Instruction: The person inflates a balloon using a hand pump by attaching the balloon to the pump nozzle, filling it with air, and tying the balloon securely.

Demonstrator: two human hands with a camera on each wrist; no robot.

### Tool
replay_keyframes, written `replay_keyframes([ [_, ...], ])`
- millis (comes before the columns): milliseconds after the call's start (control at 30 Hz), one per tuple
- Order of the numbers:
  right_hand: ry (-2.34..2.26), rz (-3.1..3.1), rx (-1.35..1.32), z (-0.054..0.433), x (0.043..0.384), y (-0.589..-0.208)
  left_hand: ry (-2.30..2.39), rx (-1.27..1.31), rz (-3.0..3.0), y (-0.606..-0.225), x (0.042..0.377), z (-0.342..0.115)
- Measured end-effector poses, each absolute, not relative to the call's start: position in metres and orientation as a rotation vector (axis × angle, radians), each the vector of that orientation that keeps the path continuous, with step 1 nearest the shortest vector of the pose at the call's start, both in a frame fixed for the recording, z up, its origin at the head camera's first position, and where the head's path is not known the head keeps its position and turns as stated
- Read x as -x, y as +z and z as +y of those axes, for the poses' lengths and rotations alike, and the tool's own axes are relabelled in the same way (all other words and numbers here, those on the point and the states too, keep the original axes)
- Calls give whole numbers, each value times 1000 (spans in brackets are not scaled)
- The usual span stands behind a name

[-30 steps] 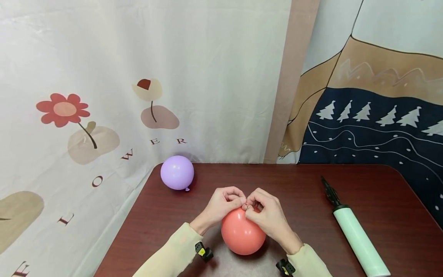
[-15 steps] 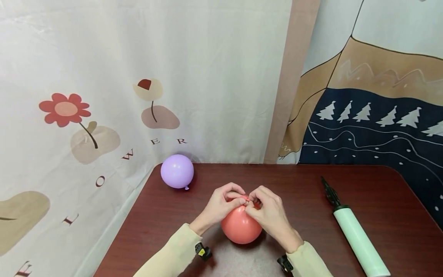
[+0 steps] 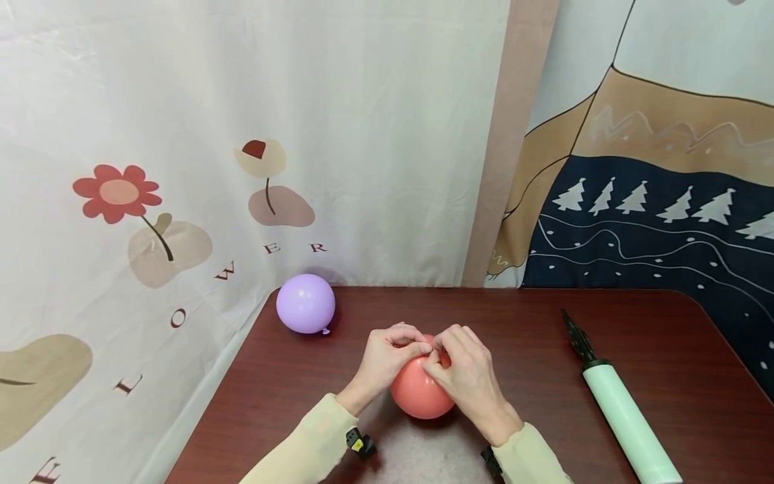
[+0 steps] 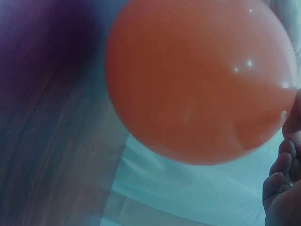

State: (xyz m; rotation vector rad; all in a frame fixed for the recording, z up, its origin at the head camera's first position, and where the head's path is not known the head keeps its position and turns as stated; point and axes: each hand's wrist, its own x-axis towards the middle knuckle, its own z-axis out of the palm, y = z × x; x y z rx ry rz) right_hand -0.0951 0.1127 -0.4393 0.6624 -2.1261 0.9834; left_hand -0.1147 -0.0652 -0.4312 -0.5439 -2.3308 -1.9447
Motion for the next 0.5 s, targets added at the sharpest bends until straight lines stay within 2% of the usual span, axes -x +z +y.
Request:
replay_keyframes([
  [333, 1002, -2128, -657, 115, 99, -443, -1511, 693, -2537, -420, 116, -72],
  [500, 990, -2131, -648, 114, 100, -441, -1389, 707, -2453, -421, 115, -67],
])
